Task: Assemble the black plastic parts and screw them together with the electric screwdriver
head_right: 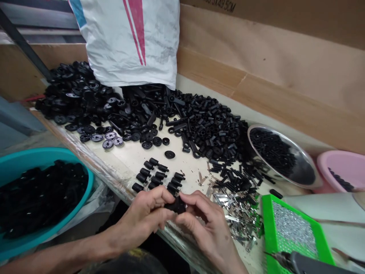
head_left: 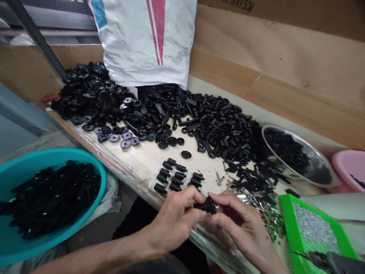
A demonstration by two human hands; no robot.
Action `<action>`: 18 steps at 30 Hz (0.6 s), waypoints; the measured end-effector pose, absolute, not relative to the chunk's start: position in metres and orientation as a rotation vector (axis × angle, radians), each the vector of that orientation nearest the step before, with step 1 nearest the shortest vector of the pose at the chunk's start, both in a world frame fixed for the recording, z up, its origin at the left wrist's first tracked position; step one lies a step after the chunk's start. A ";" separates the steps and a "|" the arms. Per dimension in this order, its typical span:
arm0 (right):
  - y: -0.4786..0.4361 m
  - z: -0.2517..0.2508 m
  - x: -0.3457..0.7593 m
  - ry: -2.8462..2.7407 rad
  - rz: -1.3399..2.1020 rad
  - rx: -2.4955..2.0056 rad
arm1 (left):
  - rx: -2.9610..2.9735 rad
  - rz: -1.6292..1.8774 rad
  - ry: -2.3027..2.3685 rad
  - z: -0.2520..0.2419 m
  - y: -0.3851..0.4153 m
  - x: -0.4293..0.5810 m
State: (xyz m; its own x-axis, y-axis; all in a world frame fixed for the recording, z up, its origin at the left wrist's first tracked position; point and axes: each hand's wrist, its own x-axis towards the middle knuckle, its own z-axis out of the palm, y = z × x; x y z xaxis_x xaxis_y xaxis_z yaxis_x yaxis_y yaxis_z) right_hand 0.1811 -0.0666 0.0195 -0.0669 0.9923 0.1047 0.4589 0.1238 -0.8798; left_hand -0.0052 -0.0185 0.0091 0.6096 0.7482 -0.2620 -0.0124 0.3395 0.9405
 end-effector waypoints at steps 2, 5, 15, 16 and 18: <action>-0.068 0.017 0.178 -1.560 0.898 -1.477 | 1.198 0.619 0.842 0.010 -0.021 -0.004; -0.068 0.014 0.178 -1.558 0.894 -1.461 | 1.065 0.595 0.799 0.010 -0.020 -0.003; -0.060 0.031 0.190 -1.822 0.941 -1.157 | 0.588 0.357 0.386 -0.001 -0.005 -0.011; -0.059 0.031 0.190 -1.833 0.936 -1.150 | 0.587 0.359 0.386 -0.002 -0.005 -0.011; -0.058 0.031 0.190 -1.855 0.942 -1.142 | 0.613 0.378 0.404 -0.002 -0.006 -0.010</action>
